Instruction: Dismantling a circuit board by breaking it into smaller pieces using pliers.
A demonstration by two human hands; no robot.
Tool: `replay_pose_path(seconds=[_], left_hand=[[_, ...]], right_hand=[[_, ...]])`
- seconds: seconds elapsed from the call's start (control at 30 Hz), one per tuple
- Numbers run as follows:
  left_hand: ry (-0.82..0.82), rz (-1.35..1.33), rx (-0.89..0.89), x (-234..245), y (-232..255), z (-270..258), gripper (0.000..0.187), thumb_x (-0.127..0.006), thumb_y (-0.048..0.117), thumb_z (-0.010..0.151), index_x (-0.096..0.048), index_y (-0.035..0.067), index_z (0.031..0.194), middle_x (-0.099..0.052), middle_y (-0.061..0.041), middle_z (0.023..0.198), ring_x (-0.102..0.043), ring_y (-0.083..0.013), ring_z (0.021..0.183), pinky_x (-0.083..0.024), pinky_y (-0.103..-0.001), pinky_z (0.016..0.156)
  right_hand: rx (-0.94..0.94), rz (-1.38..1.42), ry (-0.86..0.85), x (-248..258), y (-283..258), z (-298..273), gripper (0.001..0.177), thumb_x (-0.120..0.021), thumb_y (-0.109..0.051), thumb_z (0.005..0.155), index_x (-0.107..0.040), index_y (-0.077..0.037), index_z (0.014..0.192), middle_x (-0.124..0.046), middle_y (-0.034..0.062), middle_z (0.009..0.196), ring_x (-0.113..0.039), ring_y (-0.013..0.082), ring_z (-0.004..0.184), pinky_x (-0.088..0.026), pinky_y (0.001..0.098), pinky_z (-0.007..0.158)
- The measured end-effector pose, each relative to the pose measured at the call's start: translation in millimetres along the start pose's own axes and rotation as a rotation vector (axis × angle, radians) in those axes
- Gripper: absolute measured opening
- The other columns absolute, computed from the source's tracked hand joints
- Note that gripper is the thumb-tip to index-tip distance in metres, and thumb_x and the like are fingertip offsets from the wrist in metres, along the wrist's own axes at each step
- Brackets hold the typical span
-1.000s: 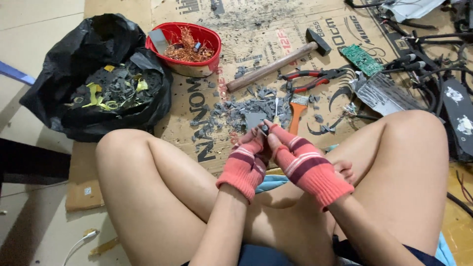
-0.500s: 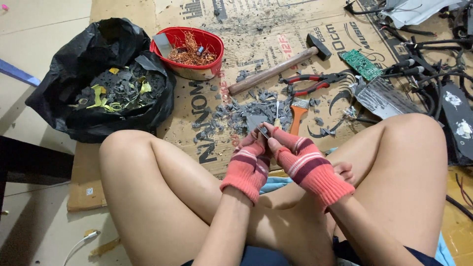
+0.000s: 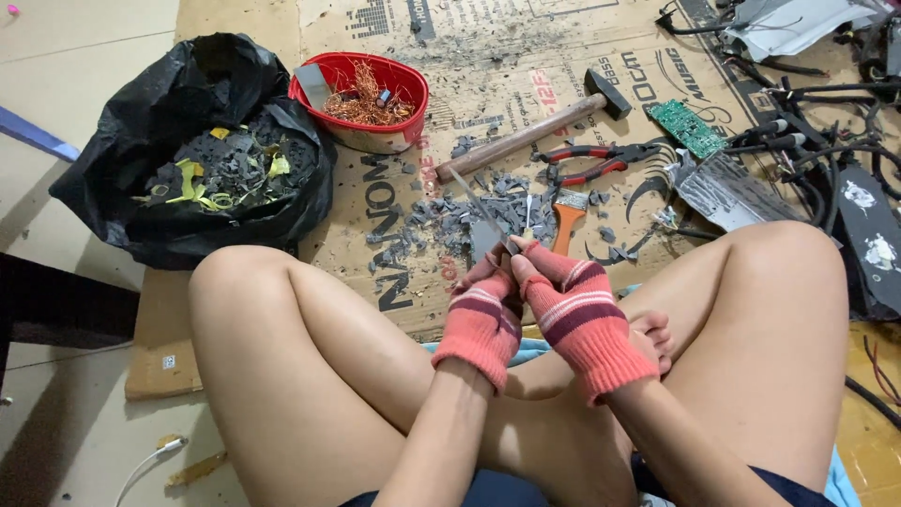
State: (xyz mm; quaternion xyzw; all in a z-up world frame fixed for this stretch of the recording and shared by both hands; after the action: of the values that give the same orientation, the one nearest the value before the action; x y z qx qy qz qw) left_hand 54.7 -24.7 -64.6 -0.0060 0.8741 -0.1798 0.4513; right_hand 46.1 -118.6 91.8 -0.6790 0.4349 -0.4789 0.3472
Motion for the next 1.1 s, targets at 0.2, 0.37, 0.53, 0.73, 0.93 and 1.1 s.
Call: replay_pose_path(seconds=[0.2,0.37,0.53,0.73,0.93,1.1], left_hand=[[0.087,0.7,-0.294,-25.0,8.0,-22.3,0.038,-0.069,-0.009,0.089,-0.07,0.002,0.126,-0.072,-0.028,0.115,-0.073,-0.0325,0.1,-0.062,-0.036,0.088],[0.144,0.599,-0.243,-29.4,20.2,-15.2,0.027,-0.064,0.015,0.1,-0.07,0.008,0.126,-0.074,-0.013,0.106,-0.073,-0.0271,0.093,-0.063,-0.026,0.084],[0.114,0.893,-0.405,-60.2,20.3,-36.4,0.031,-0.066,0.009,0.098,-0.067,0.0,0.127,-0.072,-0.022,0.099,-0.073,-0.0328,0.09,-0.064,-0.033,0.086],[0.043,0.665,-0.406,-46.2,13.5,-36.0,0.036,-0.069,-0.006,0.09,-0.066,-0.01,0.126,-0.068,-0.037,0.11,-0.068,-0.0468,0.101,-0.059,-0.046,0.094],[0.029,0.459,-0.12,9.3,34.0,19.0,0.041,-0.053,0.03,0.104,-0.065,0.01,0.138,-0.066,-0.011,0.125,-0.063,-0.0297,0.117,-0.055,-0.028,0.095],[0.295,0.762,-0.331,-58.0,10.5,-43.6,0.033,-0.07,0.014,0.095,-0.068,0.014,0.128,-0.075,-0.021,0.108,-0.072,-0.0433,0.099,-0.054,-0.012,0.061]], right_hand=[[-0.065,-0.042,0.01,5.6,1.6,1.6,0.038,-0.067,-0.026,0.095,-0.072,-0.018,0.131,-0.076,0.0163,0.115,-0.072,0.034,0.11,-0.052,0.047,0.102],[-0.134,-0.099,0.053,19.1,-0.3,2.9,0.038,-0.065,-0.025,0.096,-0.071,-0.02,0.133,-0.076,0.0125,0.11,-0.071,0.026,0.103,-0.052,0.0439,0.104],[-0.048,-0.006,0.08,14.8,-14.5,3.7,0.036,-0.063,-0.024,0.098,-0.07,-0.013,0.131,-0.074,0.0182,0.121,-0.067,0.0291,0.12,-0.045,0.0464,0.112],[0.093,0.011,-0.058,0.9,-2.2,13.2,0.04,-0.066,-0.019,0.095,-0.067,-0.011,0.134,-0.068,0.012,0.134,-0.056,0.0254,0.132,-0.041,0.0472,0.116],[0.121,-0.051,-0.053,-2.6,4.3,15.4,0.038,-0.067,-0.024,0.094,-0.07,-0.013,0.13,-0.071,0.0119,0.129,-0.062,0.0301,0.126,-0.046,0.0457,0.111],[-0.152,0.114,0.009,-3.1,-5.1,10.0,0.037,-0.064,-0.013,0.097,-0.067,-0.005,0.133,-0.071,0.023,0.123,-0.069,0.0277,0.116,-0.052,0.0451,0.106]])
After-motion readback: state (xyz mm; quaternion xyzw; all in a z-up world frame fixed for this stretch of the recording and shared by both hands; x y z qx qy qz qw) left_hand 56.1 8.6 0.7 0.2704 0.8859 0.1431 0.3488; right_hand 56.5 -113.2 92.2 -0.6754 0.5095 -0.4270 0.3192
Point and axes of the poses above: each hand's wrist, its own z-axis towards the middle knuckle, its own x-axis out of the back of the hand, y = z × x, the point moved 5 cm from there along z, towards the middle knuckle
